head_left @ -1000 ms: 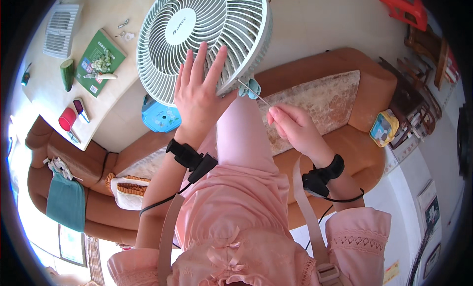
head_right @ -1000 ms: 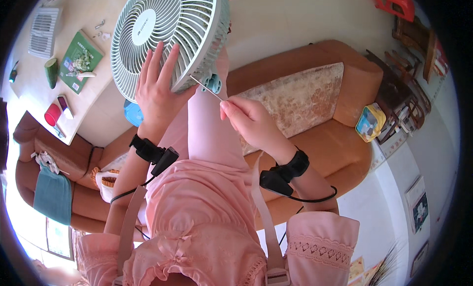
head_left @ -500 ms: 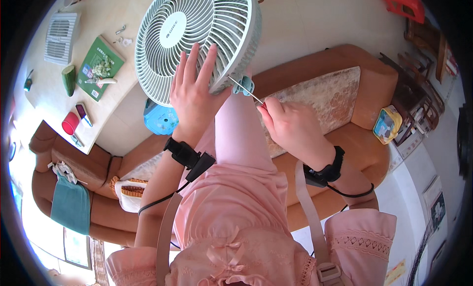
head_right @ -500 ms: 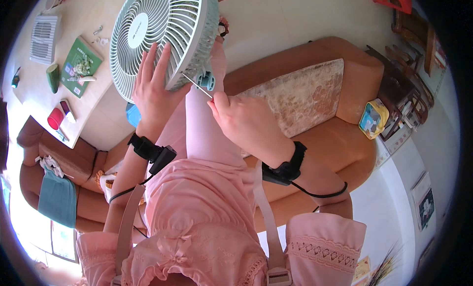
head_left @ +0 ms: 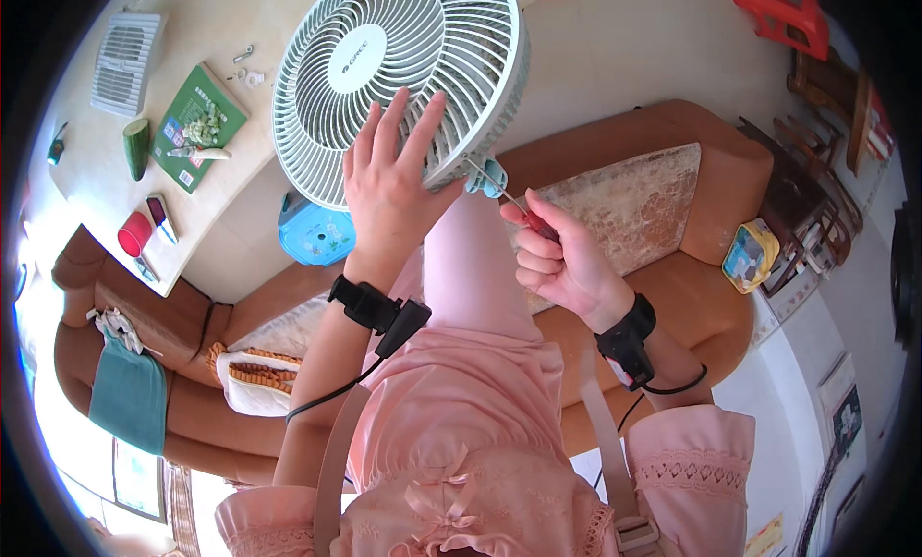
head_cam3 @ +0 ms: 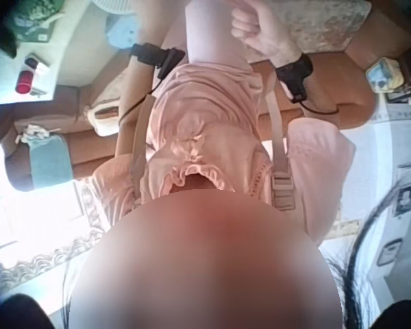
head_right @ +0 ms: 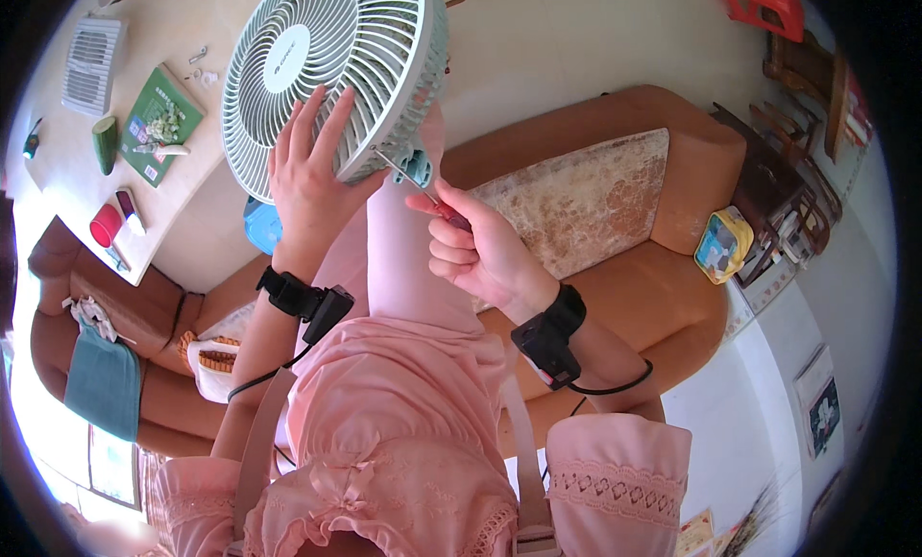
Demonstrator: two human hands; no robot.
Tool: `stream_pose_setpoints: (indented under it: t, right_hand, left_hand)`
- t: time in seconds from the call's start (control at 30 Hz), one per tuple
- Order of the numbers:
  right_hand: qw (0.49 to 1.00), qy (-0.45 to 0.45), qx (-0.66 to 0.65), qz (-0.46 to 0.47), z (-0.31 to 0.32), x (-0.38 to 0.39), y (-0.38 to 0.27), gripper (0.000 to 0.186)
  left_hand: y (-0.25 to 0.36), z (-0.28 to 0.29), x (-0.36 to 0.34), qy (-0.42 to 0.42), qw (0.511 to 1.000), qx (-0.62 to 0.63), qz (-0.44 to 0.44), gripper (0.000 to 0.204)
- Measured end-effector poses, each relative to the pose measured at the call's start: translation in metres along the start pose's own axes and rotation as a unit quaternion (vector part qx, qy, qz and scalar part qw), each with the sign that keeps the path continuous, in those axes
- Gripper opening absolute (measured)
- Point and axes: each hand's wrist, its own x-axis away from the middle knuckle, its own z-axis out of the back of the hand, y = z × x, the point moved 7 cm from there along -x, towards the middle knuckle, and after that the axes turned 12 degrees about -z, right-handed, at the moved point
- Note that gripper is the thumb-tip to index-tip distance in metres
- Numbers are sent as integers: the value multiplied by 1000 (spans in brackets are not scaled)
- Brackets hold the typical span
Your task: The recorder is using a screwdriver to repair a small portable fan while sitting on a couch.
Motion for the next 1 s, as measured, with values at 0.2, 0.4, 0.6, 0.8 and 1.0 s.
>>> stream_pose_setpoints:
  t: [0.2, 0.4, 0.6, 0.8, 1.0]
  right_hand:
    - [989, 54, 128, 52, -1, 3, -13, 26]
    - [757, 245, 513, 323, -21, 21, -42, 20]
    - [513, 302, 681, 427, -49, 35, -40, 9]
    - [282, 306, 804, 424, -78, 45, -35, 12]
    - [445, 302, 733, 416, -61, 40, -41, 20]
  left_hand:
    - [0, 0, 0, 4, 1000, 4, 6, 86]
    - [0, 1, -3, 10, 1000, 3, 4, 88]
    - [-3, -3, -2, 18, 999, 30, 19, 87]
    - [-2, -3, 0, 19, 999, 30, 24, 87]
    - [-1, 2, -4, 17, 1000, 7, 2, 88]
